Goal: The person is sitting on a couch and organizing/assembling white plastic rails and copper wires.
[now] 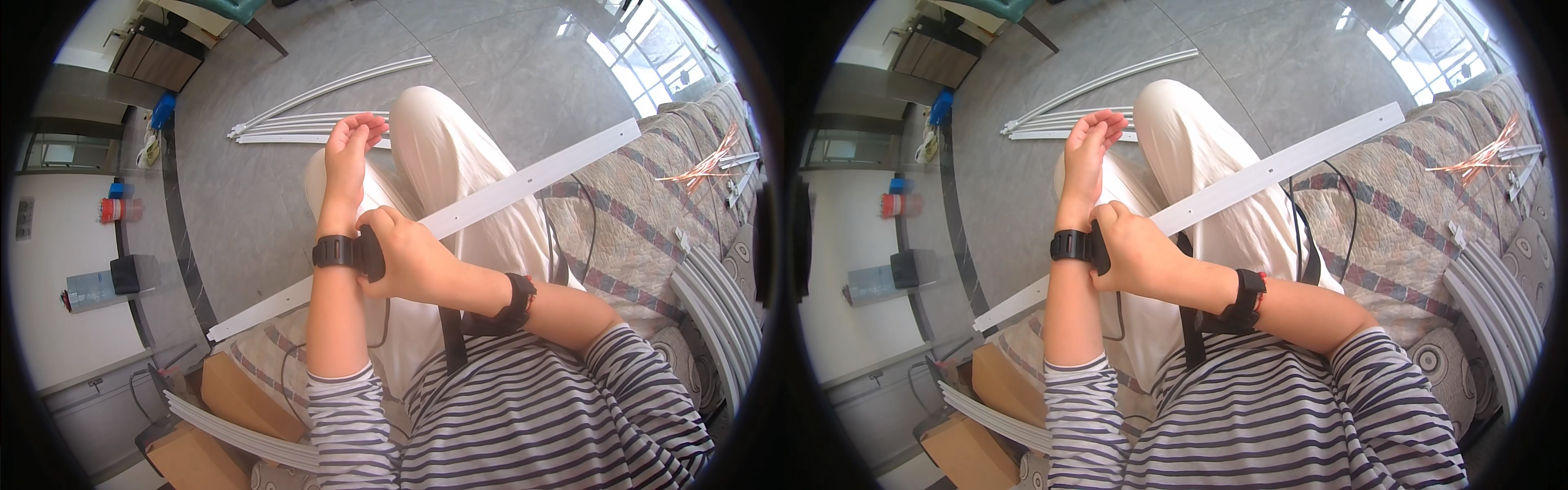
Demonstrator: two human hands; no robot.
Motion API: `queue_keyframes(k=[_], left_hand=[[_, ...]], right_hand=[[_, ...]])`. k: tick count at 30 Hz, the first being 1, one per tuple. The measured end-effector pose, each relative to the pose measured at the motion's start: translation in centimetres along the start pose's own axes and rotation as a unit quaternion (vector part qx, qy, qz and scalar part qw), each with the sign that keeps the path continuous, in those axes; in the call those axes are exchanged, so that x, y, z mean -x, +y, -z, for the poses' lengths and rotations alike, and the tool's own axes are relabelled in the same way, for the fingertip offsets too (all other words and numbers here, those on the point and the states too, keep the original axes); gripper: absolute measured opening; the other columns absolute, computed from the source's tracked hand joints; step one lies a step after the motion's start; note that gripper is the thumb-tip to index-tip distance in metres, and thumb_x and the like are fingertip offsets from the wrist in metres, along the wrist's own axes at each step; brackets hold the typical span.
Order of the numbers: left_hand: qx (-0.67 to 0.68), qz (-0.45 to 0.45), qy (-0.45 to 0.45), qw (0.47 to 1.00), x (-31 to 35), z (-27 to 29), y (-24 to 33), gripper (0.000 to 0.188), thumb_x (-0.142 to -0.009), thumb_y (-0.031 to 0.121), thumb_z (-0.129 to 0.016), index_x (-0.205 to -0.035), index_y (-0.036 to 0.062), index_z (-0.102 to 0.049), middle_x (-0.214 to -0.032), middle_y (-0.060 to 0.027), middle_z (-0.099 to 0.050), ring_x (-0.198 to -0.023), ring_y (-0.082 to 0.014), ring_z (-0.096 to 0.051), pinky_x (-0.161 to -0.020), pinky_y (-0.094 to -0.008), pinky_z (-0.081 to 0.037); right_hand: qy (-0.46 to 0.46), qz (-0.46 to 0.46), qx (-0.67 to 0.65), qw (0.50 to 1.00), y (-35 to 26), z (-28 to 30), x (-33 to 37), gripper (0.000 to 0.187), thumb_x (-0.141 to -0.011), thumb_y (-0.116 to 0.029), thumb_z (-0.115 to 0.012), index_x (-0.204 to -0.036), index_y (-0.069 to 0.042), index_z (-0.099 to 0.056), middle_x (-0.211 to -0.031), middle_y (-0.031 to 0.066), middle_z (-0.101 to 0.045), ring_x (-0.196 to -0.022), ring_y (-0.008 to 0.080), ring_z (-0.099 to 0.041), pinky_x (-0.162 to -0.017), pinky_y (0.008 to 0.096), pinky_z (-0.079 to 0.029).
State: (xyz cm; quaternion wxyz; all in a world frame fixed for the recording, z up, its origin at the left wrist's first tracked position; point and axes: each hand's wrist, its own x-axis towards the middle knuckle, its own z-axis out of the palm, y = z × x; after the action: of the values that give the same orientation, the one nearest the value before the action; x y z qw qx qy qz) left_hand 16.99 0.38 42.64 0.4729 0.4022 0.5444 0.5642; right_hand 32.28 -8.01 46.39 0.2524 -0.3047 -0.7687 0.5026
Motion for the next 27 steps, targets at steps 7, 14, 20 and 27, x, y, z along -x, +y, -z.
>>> queue_keyframes(k=[7, 14, 20, 27], left_hand=[[-0.001, 0.002, 0.005, 1.000, 0.0, 0.0, 0.2, 0.021, -0.095, 0.008, -0.045, -0.110, -0.0019, -0.054, -0.109, -0.0148, -0.062, -0.103, -0.0215, -0.060, -0.096, -0.0343, -0.045], [-0.029, 0.011, 0.006, 1.000, 2.9, 1.8, 2.4, 0.020, -0.095, 0.011, -0.047, -0.110, -0.0007, -0.055, -0.105, -0.0123, -0.063, -0.100, -0.0200, -0.061, -0.089, -0.0312, -0.049], [-0.238, 0.026, 0.112, 0.965, 9.3, 9.2, 8.1, 0.019, -0.097, 0.013, -0.048, -0.107, 0.0014, -0.058, -0.094, -0.0065, -0.065, -0.079, -0.0119, -0.060, -0.067, -0.0224, -0.045], [-0.390, 0.074, 0.231, 0.888, 17.1, 13.5, 10.9, 0.016, -0.096, 0.014, -0.051, -0.103, 0.0024, -0.060, -0.083, -0.0030, -0.062, -0.069, -0.0076, -0.053, -0.062, -0.0213, -0.042]], right_hand=[[0.013, 0.010, -0.007, 1.000, 0.0, -0.2, 0.0, 0.061, -0.062, -0.017, -0.078, -0.112, 0.000, -0.046, -0.100, 0.0206, -0.053, -0.081, 0.0391, -0.060, -0.071, 0.0426, -0.050], [-0.016, 0.046, -0.032, 0.998, -1.9, -2.5, 0.1, 0.056, -0.061, -0.012, -0.076, -0.102, 0.005, -0.042, -0.094, 0.0225, -0.049, -0.078, 0.0411, -0.058, -0.068, 0.0456, -0.049], [-0.108, 0.111, -0.081, 0.985, -6.3, -7.3, 0.3, 0.055, -0.066, -0.013, -0.074, -0.108, 0.003, -0.044, -0.099, 0.0201, -0.050, -0.086, 0.0380, -0.058, -0.074, 0.0417, -0.049], [-0.214, 0.214, -0.044, 0.952, -8.3, -11.6, 1.0, 0.055, -0.059, -0.015, -0.079, -0.098, 0.004, -0.046, -0.092, 0.0216, -0.054, -0.074, 0.0360, -0.061, -0.067, 0.0418, -0.051]])
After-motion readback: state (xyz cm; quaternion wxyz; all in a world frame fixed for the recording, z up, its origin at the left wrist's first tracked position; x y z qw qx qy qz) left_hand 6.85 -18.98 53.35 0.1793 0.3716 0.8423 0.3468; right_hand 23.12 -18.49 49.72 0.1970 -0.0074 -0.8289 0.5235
